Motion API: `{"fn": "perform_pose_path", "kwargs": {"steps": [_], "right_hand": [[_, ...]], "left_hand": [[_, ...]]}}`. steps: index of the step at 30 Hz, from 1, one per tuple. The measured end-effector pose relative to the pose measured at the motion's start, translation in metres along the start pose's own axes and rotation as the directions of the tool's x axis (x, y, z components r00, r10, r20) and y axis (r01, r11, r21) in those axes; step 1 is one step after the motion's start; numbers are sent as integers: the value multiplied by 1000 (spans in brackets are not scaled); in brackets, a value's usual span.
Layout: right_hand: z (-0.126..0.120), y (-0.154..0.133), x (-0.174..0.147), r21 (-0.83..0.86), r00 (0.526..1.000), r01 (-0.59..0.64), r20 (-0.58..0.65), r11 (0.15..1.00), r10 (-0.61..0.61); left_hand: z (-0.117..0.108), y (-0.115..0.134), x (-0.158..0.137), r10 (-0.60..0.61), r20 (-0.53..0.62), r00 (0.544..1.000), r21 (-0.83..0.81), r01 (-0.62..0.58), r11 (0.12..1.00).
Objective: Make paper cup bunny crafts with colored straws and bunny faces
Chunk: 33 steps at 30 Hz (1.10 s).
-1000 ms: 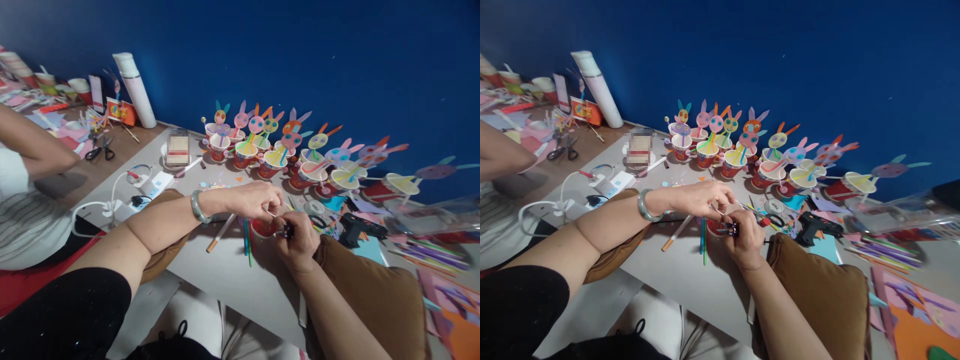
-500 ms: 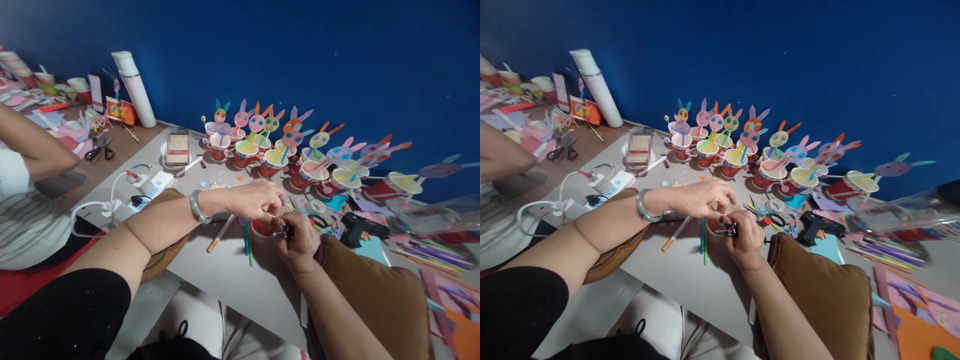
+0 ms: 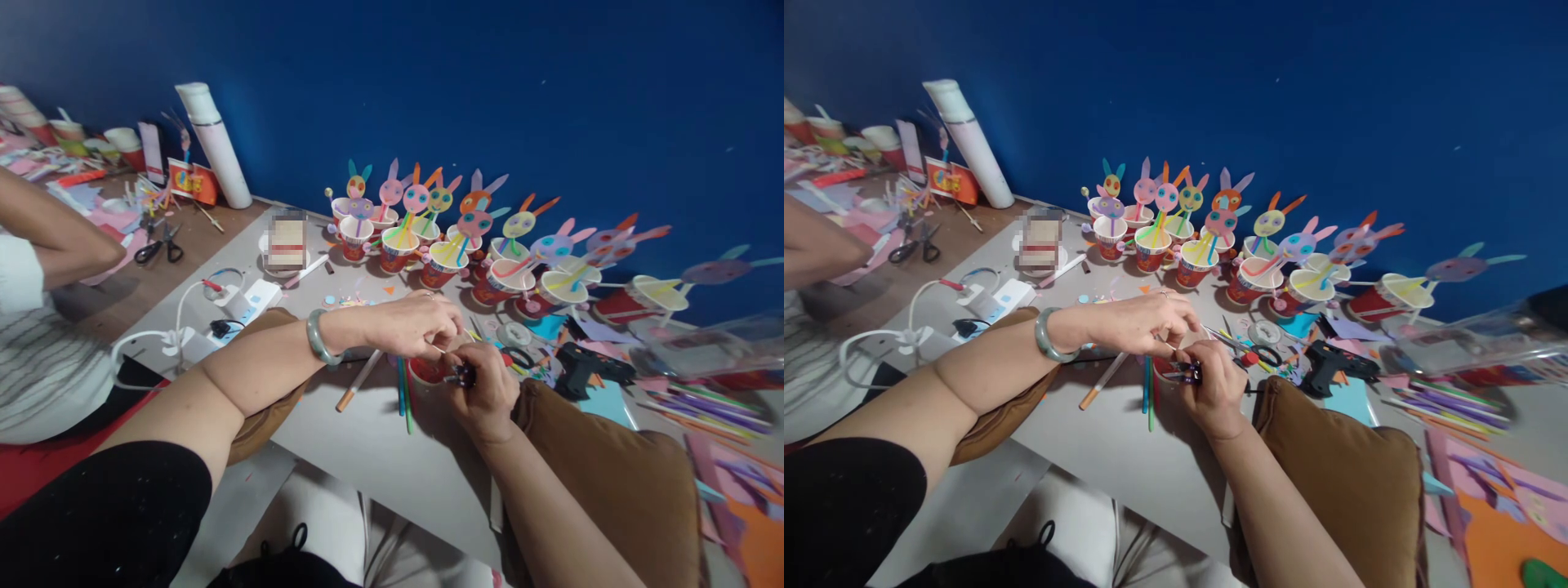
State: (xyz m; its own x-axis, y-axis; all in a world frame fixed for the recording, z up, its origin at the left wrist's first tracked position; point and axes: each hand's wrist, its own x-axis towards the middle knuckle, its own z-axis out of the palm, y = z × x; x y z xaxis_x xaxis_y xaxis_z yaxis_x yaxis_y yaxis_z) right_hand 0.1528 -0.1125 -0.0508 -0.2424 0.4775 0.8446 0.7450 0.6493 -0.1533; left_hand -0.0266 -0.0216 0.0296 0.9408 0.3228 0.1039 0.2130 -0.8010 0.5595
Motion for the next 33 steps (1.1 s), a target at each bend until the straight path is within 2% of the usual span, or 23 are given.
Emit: {"fn": "perform_pose_path", "kwargs": {"steps": [20, 33], "right_hand": [[0, 2, -1, 8, 1000, -11, 7, 1000, 11], [2, 4, -2, 35, 999, 4, -38, 999, -2]], "left_hand": [[6, -7, 2, 87, 3, 996, 4, -87, 996], [4, -7, 1, 108, 46, 993, 16, -109, 994]]}}
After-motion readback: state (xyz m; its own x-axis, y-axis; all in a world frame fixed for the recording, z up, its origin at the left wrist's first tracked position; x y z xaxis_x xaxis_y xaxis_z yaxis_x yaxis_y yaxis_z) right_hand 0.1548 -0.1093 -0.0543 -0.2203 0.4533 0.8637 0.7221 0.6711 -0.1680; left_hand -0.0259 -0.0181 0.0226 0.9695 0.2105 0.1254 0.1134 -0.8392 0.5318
